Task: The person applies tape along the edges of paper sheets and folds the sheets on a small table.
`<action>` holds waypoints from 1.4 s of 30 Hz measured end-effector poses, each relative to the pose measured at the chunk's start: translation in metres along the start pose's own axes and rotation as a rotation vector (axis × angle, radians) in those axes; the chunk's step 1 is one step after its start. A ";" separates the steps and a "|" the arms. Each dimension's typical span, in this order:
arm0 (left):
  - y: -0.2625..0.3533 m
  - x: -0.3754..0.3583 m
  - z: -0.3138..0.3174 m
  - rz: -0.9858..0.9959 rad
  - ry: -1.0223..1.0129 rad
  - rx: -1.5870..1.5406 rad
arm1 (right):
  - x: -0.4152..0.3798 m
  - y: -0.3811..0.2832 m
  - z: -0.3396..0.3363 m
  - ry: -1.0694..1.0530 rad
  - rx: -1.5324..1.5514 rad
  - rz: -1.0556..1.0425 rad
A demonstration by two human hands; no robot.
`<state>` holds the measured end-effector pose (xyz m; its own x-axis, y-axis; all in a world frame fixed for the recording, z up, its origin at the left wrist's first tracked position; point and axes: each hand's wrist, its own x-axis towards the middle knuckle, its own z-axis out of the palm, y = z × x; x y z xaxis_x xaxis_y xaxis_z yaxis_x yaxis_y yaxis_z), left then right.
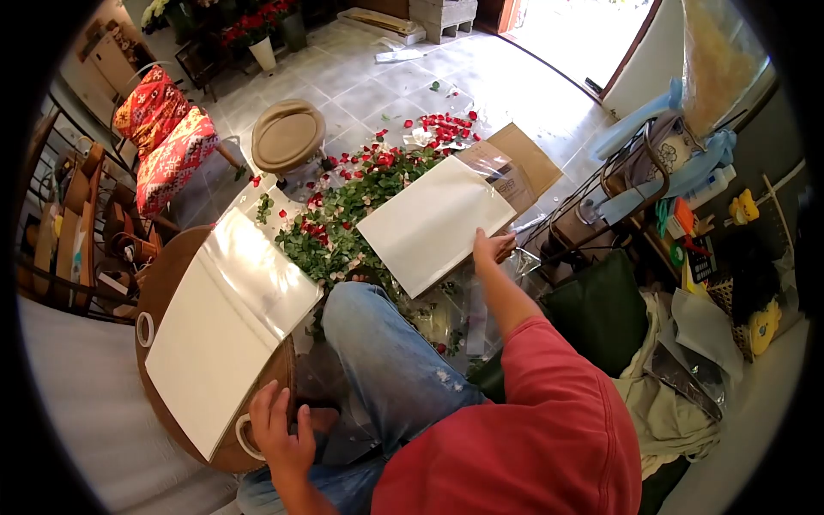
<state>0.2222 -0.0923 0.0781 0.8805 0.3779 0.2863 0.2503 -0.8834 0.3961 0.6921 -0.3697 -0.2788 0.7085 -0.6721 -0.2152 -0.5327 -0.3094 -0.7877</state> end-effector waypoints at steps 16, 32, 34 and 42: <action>0.021 -0.012 -0.014 0.030 -0.045 -0.006 | -0.036 -0.074 0.011 -0.490 -0.883 -0.747; 0.016 0.006 -0.015 0.108 -0.123 -0.016 | -0.030 -0.028 0.046 -0.449 -0.779 -0.770; 0.017 0.005 -0.017 0.113 -0.113 -0.012 | -0.034 -0.032 0.042 -0.436 -0.742 -0.791; 0.015 -0.025 -0.031 0.088 -0.055 -0.073 | -0.064 -0.040 0.014 -0.493 -0.710 -0.847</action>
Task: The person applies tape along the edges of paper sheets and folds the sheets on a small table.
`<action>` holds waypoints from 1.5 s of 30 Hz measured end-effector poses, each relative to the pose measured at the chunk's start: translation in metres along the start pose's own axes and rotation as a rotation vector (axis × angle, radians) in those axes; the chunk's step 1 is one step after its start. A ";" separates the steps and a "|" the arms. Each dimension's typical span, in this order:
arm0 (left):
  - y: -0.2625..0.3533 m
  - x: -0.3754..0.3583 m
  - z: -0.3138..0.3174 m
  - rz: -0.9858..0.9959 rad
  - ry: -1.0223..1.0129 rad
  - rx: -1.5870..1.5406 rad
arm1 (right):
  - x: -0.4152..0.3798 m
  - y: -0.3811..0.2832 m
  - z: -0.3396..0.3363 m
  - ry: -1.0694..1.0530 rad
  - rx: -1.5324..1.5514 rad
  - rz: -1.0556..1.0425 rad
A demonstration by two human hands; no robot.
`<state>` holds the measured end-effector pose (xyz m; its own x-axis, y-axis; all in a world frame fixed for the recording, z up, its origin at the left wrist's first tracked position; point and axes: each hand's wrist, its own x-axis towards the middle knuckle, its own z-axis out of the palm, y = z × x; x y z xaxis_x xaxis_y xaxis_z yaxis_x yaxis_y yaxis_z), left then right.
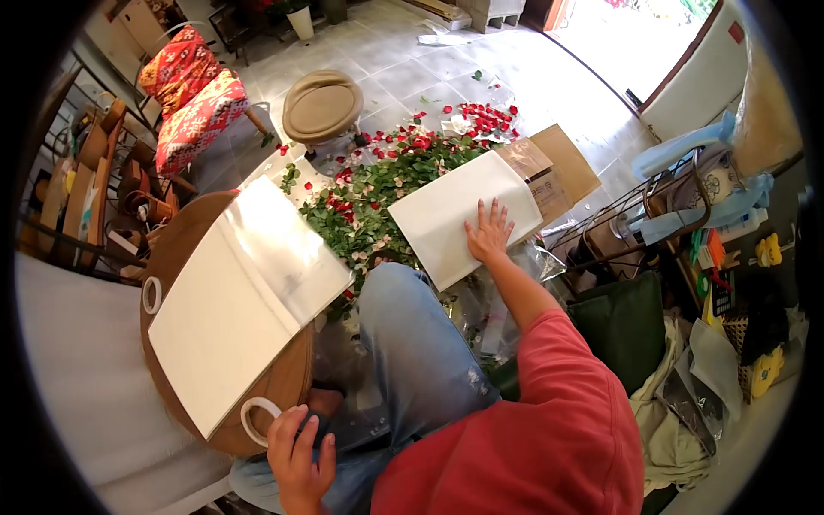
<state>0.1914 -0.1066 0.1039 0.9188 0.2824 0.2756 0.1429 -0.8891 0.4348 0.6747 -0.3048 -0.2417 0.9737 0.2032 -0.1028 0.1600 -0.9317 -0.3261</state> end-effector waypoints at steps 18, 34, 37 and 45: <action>-0.024 -0.117 -0.043 -0.261 0.376 0.096 | -0.112 -0.138 -0.122 0.370 0.700 -0.536; -0.096 -0.123 -0.009 -0.303 0.336 0.024 | -0.331 -0.355 -0.150 -0.669 0.271 -1.928; -0.093 -0.129 -0.010 -0.329 0.442 -0.118 | -0.335 -0.354 -0.165 -1.001 0.278 -1.664; -0.075 -0.121 -0.005 -0.326 0.805 -0.425 | -0.346 -0.338 -0.148 -1.221 0.808 -1.359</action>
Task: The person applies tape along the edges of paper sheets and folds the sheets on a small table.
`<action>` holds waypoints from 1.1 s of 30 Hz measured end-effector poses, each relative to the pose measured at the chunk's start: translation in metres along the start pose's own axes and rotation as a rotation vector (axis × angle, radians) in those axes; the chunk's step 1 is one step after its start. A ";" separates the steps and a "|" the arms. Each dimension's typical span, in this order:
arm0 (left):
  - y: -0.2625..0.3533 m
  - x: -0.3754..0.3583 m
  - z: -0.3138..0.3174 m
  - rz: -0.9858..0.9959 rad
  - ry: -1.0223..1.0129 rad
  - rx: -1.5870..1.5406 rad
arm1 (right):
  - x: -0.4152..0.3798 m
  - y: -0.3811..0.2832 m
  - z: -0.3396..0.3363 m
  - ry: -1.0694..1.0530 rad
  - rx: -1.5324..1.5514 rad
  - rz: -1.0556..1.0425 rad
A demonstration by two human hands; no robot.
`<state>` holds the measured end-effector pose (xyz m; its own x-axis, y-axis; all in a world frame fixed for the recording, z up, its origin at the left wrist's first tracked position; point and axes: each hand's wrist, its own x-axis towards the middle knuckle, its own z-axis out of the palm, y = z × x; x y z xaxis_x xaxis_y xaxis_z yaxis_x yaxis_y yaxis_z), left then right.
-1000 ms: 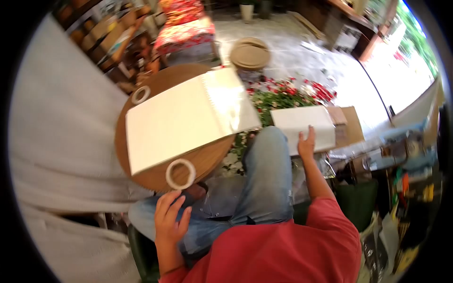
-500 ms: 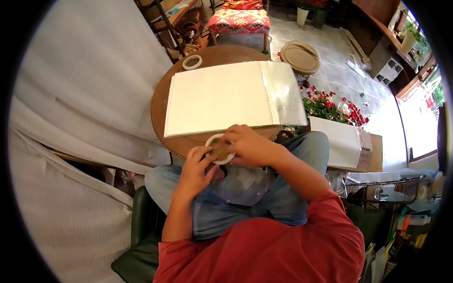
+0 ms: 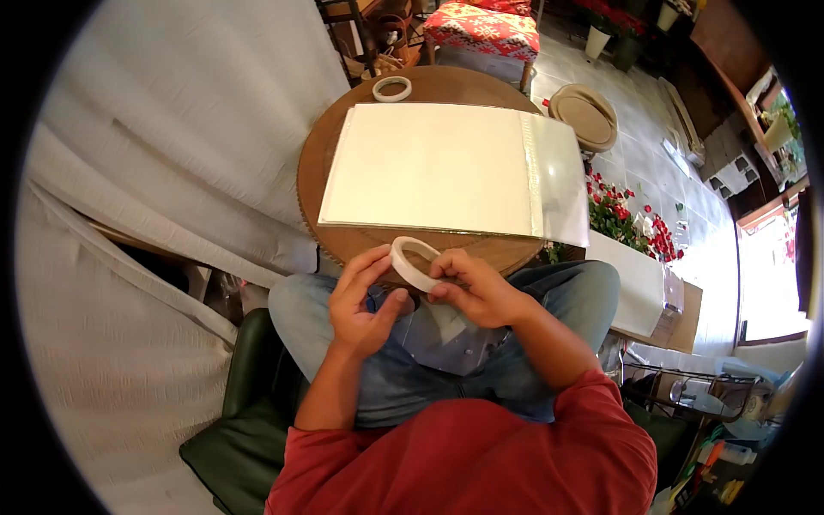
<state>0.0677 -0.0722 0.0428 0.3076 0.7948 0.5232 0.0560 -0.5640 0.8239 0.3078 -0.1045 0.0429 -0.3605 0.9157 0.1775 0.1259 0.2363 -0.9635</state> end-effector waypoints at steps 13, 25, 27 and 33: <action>-0.004 -0.010 0.012 -0.077 0.281 0.081 | -0.006 0.000 0.009 -0.148 0.416 -0.068; 0.009 -0.005 0.010 0.076 0.113 0.077 | 0.000 0.013 0.003 -0.017 0.010 -0.419; 0.012 -0.004 0.013 0.134 0.090 0.080 | -0.001 0.012 -0.001 -0.038 0.001 -0.396; 0.007 -0.005 0.013 0.272 0.123 0.482 | -0.005 0.008 0.007 -0.081 0.008 -0.353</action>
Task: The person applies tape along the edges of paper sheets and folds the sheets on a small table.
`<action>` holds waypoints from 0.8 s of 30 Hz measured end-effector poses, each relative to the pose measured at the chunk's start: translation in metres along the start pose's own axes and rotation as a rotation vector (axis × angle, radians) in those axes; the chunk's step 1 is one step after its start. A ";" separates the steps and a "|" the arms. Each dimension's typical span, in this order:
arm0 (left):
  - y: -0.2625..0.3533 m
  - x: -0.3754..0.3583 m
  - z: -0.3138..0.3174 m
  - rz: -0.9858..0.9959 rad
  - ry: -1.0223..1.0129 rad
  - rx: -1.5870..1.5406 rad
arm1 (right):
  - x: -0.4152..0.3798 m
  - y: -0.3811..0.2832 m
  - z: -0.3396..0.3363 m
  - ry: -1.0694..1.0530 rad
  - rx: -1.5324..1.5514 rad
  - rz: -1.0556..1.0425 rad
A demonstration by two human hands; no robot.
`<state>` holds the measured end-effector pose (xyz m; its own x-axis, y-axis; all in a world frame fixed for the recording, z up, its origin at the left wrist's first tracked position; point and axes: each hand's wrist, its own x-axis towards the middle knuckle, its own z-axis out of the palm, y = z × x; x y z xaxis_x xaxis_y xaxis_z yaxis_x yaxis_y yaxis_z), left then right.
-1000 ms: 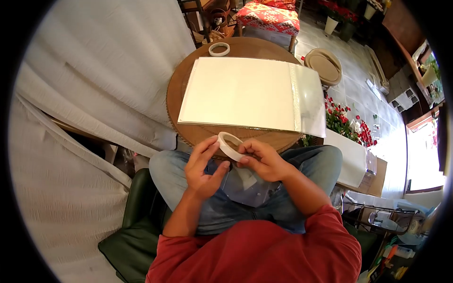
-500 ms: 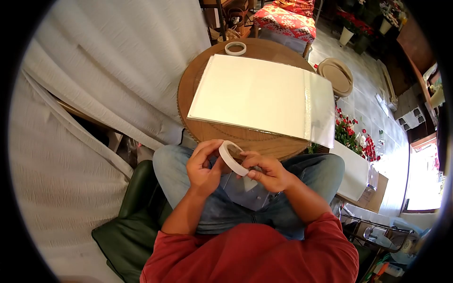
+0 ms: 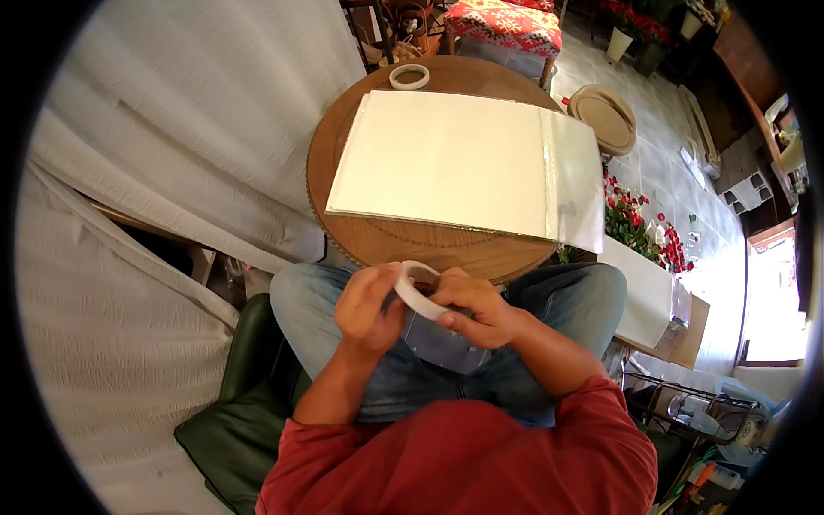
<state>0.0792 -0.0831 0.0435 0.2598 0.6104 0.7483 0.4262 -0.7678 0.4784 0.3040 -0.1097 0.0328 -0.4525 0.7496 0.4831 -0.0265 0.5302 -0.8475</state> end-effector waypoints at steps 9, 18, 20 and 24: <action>0.000 -0.007 0.007 -1.044 0.004 -0.909 | 0.009 -0.004 0.005 0.118 -0.128 -0.086; 0.006 -0.014 0.017 -0.605 0.006 -0.404 | 0.001 -0.007 -0.002 0.156 -0.033 0.065; 0.007 -0.010 0.005 -0.564 -0.003 -0.461 | -0.001 -0.008 0.000 0.161 0.015 0.129; 0.019 0.014 -0.008 -0.041 -0.069 -0.109 | -0.001 -0.010 0.004 0.172 0.088 0.223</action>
<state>0.0840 -0.0910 0.0668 0.3050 0.6508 0.6953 0.3420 -0.7562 0.5578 0.3014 -0.1178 0.0400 -0.2979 0.9038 0.3071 -0.0239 0.3146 -0.9489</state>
